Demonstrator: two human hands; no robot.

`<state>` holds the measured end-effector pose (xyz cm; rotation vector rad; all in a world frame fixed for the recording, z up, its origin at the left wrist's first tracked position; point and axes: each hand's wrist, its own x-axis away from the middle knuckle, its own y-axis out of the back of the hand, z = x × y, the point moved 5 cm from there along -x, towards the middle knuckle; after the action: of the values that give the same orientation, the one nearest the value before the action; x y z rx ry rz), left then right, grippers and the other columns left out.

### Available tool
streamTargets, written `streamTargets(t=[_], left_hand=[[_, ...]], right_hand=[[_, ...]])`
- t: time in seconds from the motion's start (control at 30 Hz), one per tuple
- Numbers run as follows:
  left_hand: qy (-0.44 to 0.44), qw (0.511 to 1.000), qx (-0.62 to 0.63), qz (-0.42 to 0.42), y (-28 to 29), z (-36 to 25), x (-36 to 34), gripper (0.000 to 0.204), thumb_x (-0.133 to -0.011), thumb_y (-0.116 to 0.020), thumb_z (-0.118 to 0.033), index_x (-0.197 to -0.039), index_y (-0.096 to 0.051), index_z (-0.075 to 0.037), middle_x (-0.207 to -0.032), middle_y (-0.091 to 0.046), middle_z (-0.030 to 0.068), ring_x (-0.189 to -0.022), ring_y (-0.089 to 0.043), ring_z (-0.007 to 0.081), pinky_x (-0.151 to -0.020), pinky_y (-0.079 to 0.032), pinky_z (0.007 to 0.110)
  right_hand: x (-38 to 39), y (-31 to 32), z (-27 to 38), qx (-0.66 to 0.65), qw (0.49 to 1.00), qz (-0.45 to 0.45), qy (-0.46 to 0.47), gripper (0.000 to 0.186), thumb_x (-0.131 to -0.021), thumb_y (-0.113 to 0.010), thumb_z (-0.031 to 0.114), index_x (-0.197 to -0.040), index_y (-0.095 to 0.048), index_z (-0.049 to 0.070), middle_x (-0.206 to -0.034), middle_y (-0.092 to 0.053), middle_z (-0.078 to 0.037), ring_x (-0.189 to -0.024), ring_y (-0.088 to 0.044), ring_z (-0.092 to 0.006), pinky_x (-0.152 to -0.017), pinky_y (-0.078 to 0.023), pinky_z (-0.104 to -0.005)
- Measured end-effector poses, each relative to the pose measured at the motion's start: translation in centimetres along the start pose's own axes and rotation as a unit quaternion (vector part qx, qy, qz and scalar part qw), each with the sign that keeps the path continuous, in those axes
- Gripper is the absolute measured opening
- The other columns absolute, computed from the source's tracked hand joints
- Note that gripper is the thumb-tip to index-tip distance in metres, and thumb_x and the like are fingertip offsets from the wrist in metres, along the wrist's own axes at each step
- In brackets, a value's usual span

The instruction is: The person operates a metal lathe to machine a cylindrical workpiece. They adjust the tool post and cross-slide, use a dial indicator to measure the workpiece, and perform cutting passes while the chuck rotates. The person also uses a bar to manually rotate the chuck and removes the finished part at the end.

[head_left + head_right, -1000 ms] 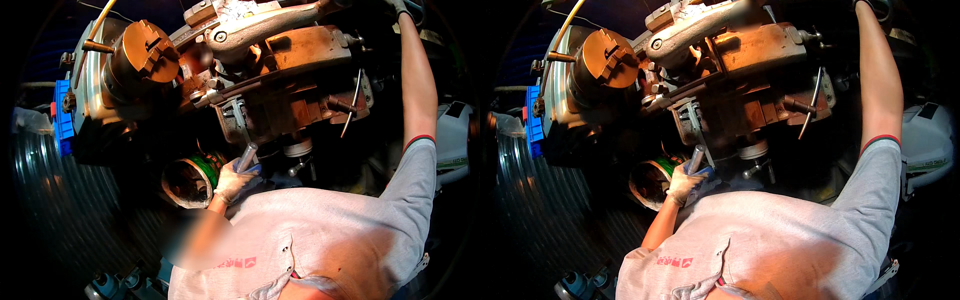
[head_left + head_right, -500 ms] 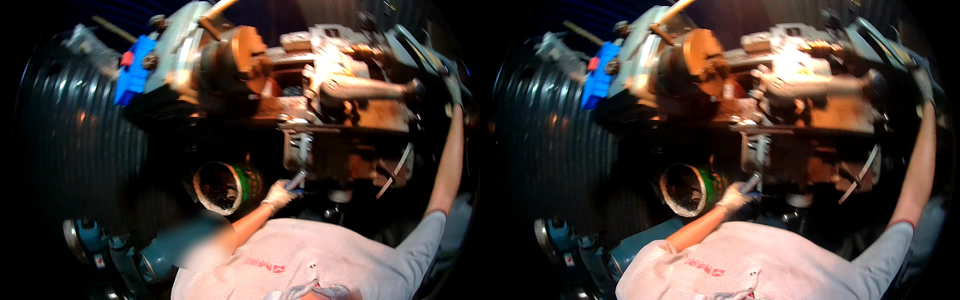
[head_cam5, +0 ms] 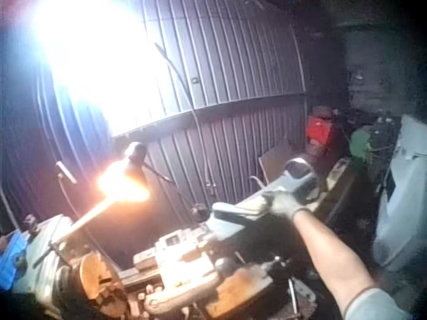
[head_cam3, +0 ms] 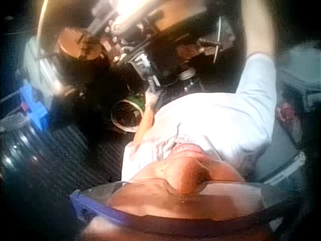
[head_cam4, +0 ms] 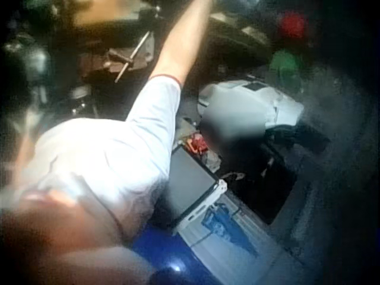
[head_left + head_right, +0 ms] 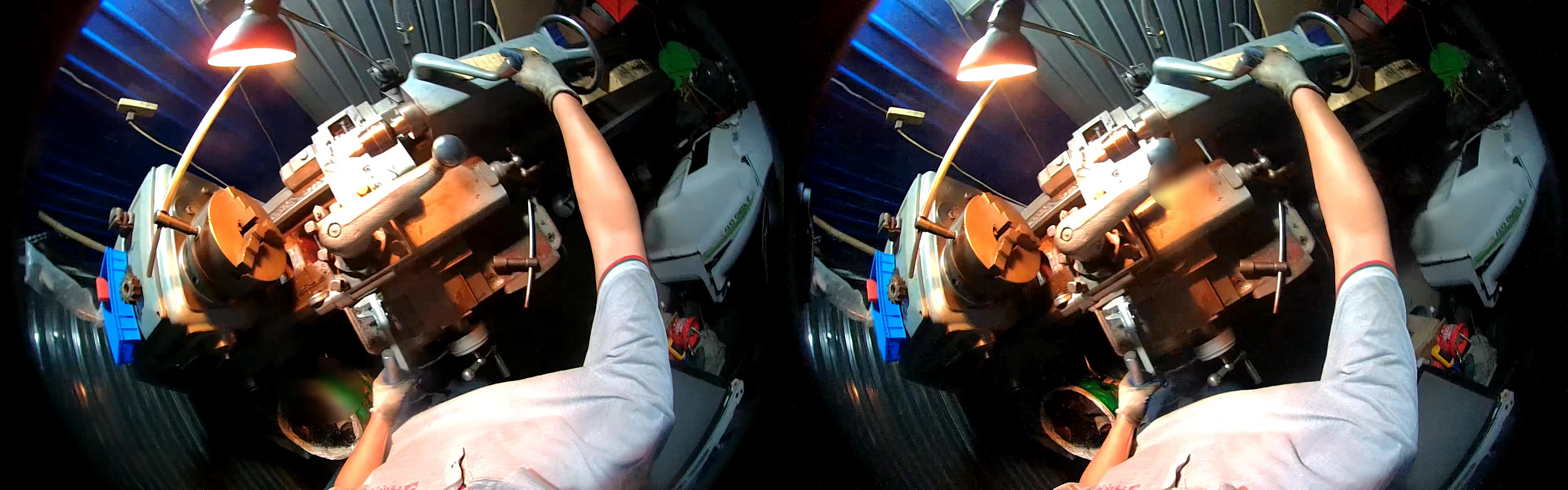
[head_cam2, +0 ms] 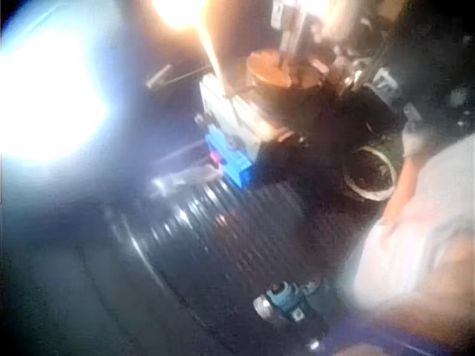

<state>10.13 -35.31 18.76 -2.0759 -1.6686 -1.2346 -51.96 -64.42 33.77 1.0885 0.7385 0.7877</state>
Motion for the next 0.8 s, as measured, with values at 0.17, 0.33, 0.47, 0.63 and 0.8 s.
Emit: streamTargets(t=[0.17,0.33,0.47,0.63,0.8], left_hand=[[-0.014,0.994,-0.072,0.08,3.4,-0.5,2.2,0.026,-0.078,-0.075,-0.026,-0.078,-0.063,-0.003,-0.074,-0.061,0.0015,-0.067,-0.055,0.0125,-0.066,-0.047,0.029],[0.017,0.978,-0.068,0.198,5.3,-2.4,3.4,0.019,-0.071,-0.076,-0.008,-0.087,-0.066,-0.007,-0.082,-0.065,0.0001,-0.075,-0.06,0.0095,-0.072,-0.049,0.026],[-0.032,0.962,-0.122,0.242,3.3,-6.1,4.0,0.018,-0.073,-0.077,-0.005,-0.084,-0.063,-0.002,-0.085,-0.068,0.0047,-0.079,-0.064,0.0114,-0.076,-0.051,0.027],[-0.111,0.921,-0.215,0.304,-2.8,-11.4,3.5,0.024,-0.074,-0.076,-0.015,-0.094,-0.064,-0.009,-0.088,-0.065,0.0017,-0.085,-0.058,0.01,-0.083,-0.047,0.028],[-0.261,0.896,-0.25,0.257,-11.6,-18.5,2.2,0.037,-0.071,-0.072,-0.015,-0.105,-0.061,-0.003,-0.097,-0.065,0.0221,-0.094,-0.064,0.0365,-0.081,-0.049,0.04]], right_hand=[[0.7,-1.0,-3.8,-0.02,0.999,-0.037,0.014,0.053,-0.08,-0.064,0.045,-0.117,-0.062,0.008,-0.115,-0.063,-0.021,-0.109,-0.06,-0.0353,-0.094,-0.048,-0.0429],[2.2,0.9,-3.2,-0.054,0.997,-0.062,-0.013,0.052,-0.081,-0.064,0.043,-0.123,-0.059,0.012,-0.117,-0.062,-0.022,-0.111,-0.058,-0.0368,-0.096,-0.045,-0.042],[10.9,1.4,-3.7,-0.303,0.948,-0.097,0.014,0.032,-0.086,-0.06,0.022,-0.111,-0.062,0.002,-0.099,-0.067,-0.018,-0.096,-0.064,-0.0265,-0.083,-0.05,-0.0375],[30.4,-3.6,-2.2,-0.645,0.757,0.081,-0.07,0.031,-0.09,-0.064,0.028,-0.112,-0.063,0.007,-0.101,-0.067,-0.01,-0.095,-0.063,-0.015,-0.078,-0.052,-0.0253],[39.4,-3.1,1.7,-0.786,0.58,0.197,-0.085,0.047,-0.086,-0.071,0.024,-0.124,-0.056,0.0,-0.091,-0.064,0.001,-0.072,-0.058,-0.0023,-0.055,-0.046,-0.0161]])
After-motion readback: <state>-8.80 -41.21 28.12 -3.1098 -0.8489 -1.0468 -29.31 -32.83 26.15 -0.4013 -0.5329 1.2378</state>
